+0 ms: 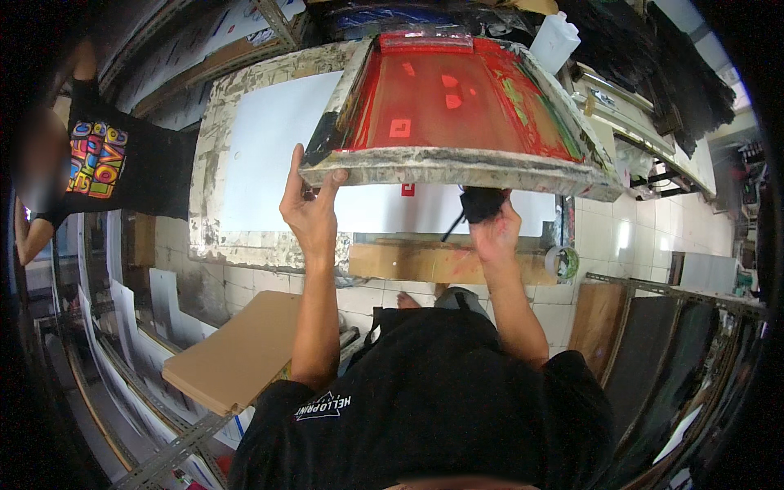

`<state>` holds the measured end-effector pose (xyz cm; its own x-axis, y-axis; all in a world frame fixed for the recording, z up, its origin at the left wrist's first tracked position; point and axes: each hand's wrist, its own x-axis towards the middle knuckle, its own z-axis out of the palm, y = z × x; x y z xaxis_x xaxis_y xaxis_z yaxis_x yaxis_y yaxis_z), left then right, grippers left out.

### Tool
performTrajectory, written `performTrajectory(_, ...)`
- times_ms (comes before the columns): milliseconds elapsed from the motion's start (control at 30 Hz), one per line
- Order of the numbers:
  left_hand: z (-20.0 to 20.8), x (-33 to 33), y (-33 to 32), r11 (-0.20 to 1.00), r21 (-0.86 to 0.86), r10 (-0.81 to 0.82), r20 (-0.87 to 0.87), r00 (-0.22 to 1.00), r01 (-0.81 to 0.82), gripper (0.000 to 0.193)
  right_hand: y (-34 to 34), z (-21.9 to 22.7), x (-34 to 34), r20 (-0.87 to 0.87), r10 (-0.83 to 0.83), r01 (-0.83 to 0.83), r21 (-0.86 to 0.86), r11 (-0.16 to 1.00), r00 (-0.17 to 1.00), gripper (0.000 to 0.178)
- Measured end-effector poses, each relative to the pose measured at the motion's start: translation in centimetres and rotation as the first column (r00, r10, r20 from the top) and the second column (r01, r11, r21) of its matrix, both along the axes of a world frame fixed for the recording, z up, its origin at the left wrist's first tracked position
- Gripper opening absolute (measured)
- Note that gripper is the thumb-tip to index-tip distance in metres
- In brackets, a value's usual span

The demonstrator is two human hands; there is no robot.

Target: The person performs manual screen printing on white boards. They place a board on the table, align a screen, apply red ink with a squeegee, and lift the screen to reveal a printed design. The process is repeated for multiple boards.

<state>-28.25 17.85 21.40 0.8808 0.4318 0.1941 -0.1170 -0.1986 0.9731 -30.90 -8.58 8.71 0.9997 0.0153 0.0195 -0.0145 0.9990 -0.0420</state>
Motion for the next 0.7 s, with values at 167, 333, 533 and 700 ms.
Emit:
performTrajectory(167,-0.8,0.0,0.0,0.998,-0.055,0.006,0.045,0.999,-0.003,0.068,2.3,-0.3,4.8,0.093,0.076,-0.092,0.187,0.978,0.993,0.039)
performTrajectory(333,-1.0,-0.3,-0.3,0.999,-0.031,0.04,0.02,0.999,-0.04,0.069,4.0,0.4,10.4,0.081,0.105,-0.122,0.248,0.961,0.991,0.039)
performTrajectory(533,-0.5,-0.5,-0.4,0.996,-0.062,0.064,-0.018,0.998,-0.065,0.07,4.2,0.2,14.7,0.055,0.105,-0.116,0.295,0.948,0.993,0.039)
performTrajectory(700,-0.1,-0.7,-0.3,0.996,-0.072,0.056,-0.052,0.997,-0.059,0.084,4.2,-0.3,15.7,0.024,0.117,-0.119,0.302,0.946,0.993,0.04)
